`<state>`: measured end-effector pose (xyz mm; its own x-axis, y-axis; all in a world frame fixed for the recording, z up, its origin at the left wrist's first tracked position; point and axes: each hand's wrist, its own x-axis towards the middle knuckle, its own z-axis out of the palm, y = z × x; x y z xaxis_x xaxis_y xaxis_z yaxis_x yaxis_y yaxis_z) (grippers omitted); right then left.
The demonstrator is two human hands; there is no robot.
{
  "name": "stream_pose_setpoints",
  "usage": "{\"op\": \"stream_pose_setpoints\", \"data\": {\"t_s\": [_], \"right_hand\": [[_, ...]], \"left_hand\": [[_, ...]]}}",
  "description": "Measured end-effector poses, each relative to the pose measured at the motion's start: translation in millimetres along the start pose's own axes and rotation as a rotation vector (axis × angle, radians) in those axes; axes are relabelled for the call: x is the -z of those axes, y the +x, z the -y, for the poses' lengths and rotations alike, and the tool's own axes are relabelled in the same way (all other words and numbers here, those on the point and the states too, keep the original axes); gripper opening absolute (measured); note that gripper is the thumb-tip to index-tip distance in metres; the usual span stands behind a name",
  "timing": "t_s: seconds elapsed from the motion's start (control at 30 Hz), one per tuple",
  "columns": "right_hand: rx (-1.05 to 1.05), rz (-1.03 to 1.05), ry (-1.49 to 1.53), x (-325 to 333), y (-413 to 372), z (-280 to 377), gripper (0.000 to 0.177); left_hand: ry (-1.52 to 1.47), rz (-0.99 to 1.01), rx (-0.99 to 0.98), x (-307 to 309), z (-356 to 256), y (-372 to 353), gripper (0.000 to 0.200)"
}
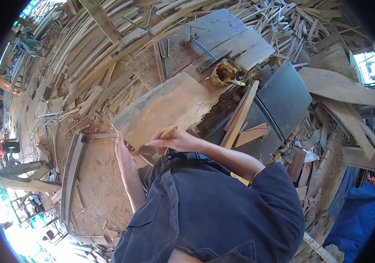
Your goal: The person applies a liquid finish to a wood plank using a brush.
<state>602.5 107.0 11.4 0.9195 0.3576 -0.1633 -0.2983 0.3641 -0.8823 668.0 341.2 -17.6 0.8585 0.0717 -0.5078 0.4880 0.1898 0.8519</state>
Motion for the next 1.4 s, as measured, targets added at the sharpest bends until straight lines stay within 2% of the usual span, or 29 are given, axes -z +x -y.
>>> {"op": "stream_pose_setpoints", "data": {"t_s": [0.07, 0.1, 0.2, 0.27, 0.3, 0.37, 0.4, 0.43, 0.47, 0.5, 0.53, 0.57, 0.6, 0.67, 0.7, 0.77, 0.8, 0.87, 0.9, 0.97, 1.0, 1.03, 1.1, 1.13, 1.17, 1.23, 1.3, 1.33, 1.4], "right_hand": [[-0.101, -0.086, 0.069, 54, 8, -30, 0.031], [-0.126, -0.209, 0.107, 92, 7, -35, 0.029], [0.044, -0.696, -0.010, 216, -9, -49, 0.022], [0.153, -0.957, -0.282, 273, -20, -65, 0.022], [0.124, -1.017, -0.692, 279, -21, -65, 0.016], [0.170, -0.874, -1.397, 275, -28, -81, 0.011], [0.073, -0.793, -1.357, 244, -26, -70, 0.010], [0.089, -0.782, -1.397, 226, -19, -68, 0.012], [0.164, -0.808, -1.236, 195, -12, -53, 0.011], [0.295, -0.764, -1.146, 171, -4, -47, 0.019], [0.103, -0.650, -0.946, 144, -1, -41, 0.025], [0.118, -0.570, -0.614, 99, 2, -27, 0.026], [0.004, -0.465, -0.275, 69, 10, -31, 0.025], [-0.027, -0.110, -0.057, 37, 16, -47, 0.024], [-0.029, -0.108, -0.057, 42, 16, -53, 0.024], [-0.051, -0.138, -0.288, 62, 19, -74, 0.024], [-0.133, -0.273, -0.235, 91, 17, -79, 0.022], [-0.103, -0.540, -0.252, 169, 3, -90, 0.017], [-0.010, -0.726, -0.395, 202, -8, -88, 0.017], [0.001, -1.139, -0.621, 245, -23, -75, 0.015], [0.275, -1.322, -1.094, 254, -22, -77, 0.016], [0.274, -1.322, -1.092, 242, -17, -76, 0.016], [0.158, -1.146, -1.305, 203, 9, -86, 0.020], [0.217, -1.017, -1.189, 176, 26, -97, 0.025], [0.236, -0.894, -1.205, 133, 42, -95, 0.026], [0.359, -0.610, -0.745, 41, 64, -82, 0.021], [0.387, -0.161, -0.503, -9, 70, -73, 0.022], [0.388, -0.162, -0.500, -12, 68, -67, 0.022], [-0.015, 0.034, -0.243, -10, 64, -54, 0.024]], "left_hand": [[-0.037, 0.010, 0.004, 4, 3, 3, 0.050], [-0.040, 0.006, 0.002, 5, 4, 4, 0.050], [-0.017, 0.008, 0.006, 9, 6, 6, 0.050], [0.032, -0.007, 0.018, 10, 7, 5, 0.046], [0.035, -0.006, 0.021, 11, 9, 5, 0.046], [0.085, 0.055, -0.077, 11, 11, 7, 0.044], [0.086, 0.060, -0.079, 10, 8, 7, 0.044], [0.092, 0.042, -0.073, 9, 5, 7, 0.042], [0.096, 0.020, -0.064, 9, 4, 7, 0.040], [0.094, 0.018, -0.063, 10, 6, 11, 0.040], [0.116, -0.026, -0.036, 13, 10, 19, 0.041], [0.139, -0.067, -0.010, 17, 16, 27, 0.042], [0.142, -0.064, -0.008, 21, 23, 35, 0.042], [0.141, -0.171, 0.001, 29, 44, 55, 0.044], [0.140, -0.173, 0.002, 35, 57, 67, 0.044], [-0.039, -0.196, -0.027, 49, 84, 90, 0.050], [-0.042, -0.205, -0.029, 57, 96, 98, 0.050], [-0.131, -0.252, 0.036, 63, 109, 106, 0.053], [-0.136, -0.257, 0.038, 63, 108, 104, 0.053], [-0.019, -0.305, 0.090, 66, 109, 104, 0.049], [-0.019, -0.310, 0.090, 66, 106, 103, 0.049], [0.012, -0.316, 0.110, 64, 102, 100, 0.047], [0.043, -0.313, 0.127, 57, 98, 96, 0.046], [-0.027, -0.289, 0.089, 55, 97, 95, 0.045], [-0.096, -0.266, 0.051, 57, 99, 96, 0.044], [-0.024, -0.282, 0.082, 59, 97, 96, 0.045], [0.053, -0.294, 0.115, 57, 91, 91, 0.045], [-0.021, -0.249, 0.061, 55, 87, 87, 0.045], [-0.100, -0.210, 0.001, 48, 76, 75, 0.045]]}}
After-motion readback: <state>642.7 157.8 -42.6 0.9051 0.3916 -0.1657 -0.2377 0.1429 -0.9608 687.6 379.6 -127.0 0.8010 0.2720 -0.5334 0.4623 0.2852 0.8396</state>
